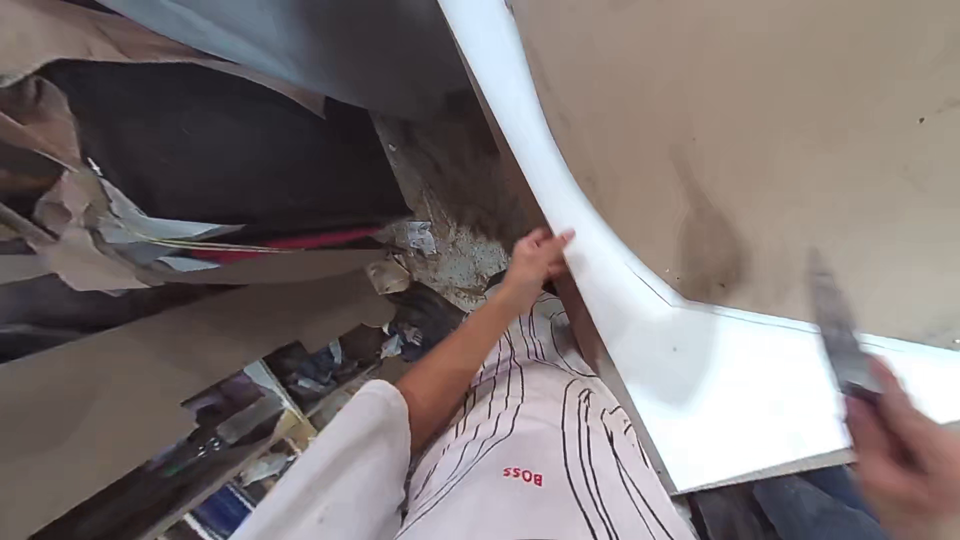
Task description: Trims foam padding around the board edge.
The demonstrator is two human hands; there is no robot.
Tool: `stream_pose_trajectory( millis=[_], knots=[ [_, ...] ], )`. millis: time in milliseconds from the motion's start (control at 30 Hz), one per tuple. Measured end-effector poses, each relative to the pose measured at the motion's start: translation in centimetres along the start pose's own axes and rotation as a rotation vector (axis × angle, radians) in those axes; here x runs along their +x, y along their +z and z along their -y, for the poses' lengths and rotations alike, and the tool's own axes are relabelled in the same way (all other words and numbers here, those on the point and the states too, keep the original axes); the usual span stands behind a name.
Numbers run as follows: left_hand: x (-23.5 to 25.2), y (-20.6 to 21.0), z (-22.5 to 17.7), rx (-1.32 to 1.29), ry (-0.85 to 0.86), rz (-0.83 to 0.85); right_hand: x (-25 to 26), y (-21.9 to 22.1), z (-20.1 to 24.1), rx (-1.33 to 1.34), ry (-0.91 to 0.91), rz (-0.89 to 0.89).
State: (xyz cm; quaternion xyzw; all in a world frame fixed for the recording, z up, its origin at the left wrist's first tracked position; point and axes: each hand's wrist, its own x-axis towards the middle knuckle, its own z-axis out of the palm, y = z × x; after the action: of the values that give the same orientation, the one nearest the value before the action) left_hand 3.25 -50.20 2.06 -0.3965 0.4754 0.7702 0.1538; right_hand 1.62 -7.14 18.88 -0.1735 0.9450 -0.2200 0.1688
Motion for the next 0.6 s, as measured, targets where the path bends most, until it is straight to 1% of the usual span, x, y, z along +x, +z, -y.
stream_pose_trajectory(
  millis=[33, 100, 133, 200, 267, 333, 367, 433, 500, 567, 600],
  knots=[
    [1.9, -1.1, -1.9, 0.058, 0.015, -0.029, 1.6, 3.1, 2.7, 0.033, -0.009, 0.000],
    [4.0, -2.7, -3.5, 0.264, -0.003, -0.059, 5.2, 9.0, 7.7, 0.081, -0.023, 0.022],
    [4.4, -3.3, -3.7, 0.364, -0.009, -0.049, 7.4, 11.4, 10.1, 0.087, -0.024, 0.018],
    [4.5, -4.7, -4.2, 0.442, -0.028, -0.003, 12.0, 14.4, 14.3, 0.095, -0.036, -0.059],
    [4.5, -6.4, -4.7, 0.438, -0.057, 0.070, 15.9, 15.8, 17.6, 0.108, -0.029, -0.153],
    [4.1, -7.9, -5.2, 0.410, -0.109, 0.147, 18.5, 16.1, 19.7, 0.115, 0.000, -0.194],
    [4.7, -8.4, -6.3, 0.390, -0.126, 0.178, 20.2, 16.1, 20.3, 0.107, 0.009, -0.206],
    [6.3, -9.1, -9.8, 0.281, -0.133, 0.183, 22.5, 16.2, 21.6, 0.083, 0.027, -0.188],
    [9.3, -9.9, -14.5, 0.185, -0.058, 0.122, 24.7, 16.4, 23.2, 0.080, 0.033, -0.159],
    [12.6, -11.0, -18.7, 0.228, 0.004, 0.050, 26.8, 16.9, 25.1, 0.098, 0.028, -0.147],
    [13.7, -11.6, -19.9, 0.300, 0.029, 0.022, 27.7, 17.1, 25.8, 0.104, 0.029, -0.145]
  ],
)
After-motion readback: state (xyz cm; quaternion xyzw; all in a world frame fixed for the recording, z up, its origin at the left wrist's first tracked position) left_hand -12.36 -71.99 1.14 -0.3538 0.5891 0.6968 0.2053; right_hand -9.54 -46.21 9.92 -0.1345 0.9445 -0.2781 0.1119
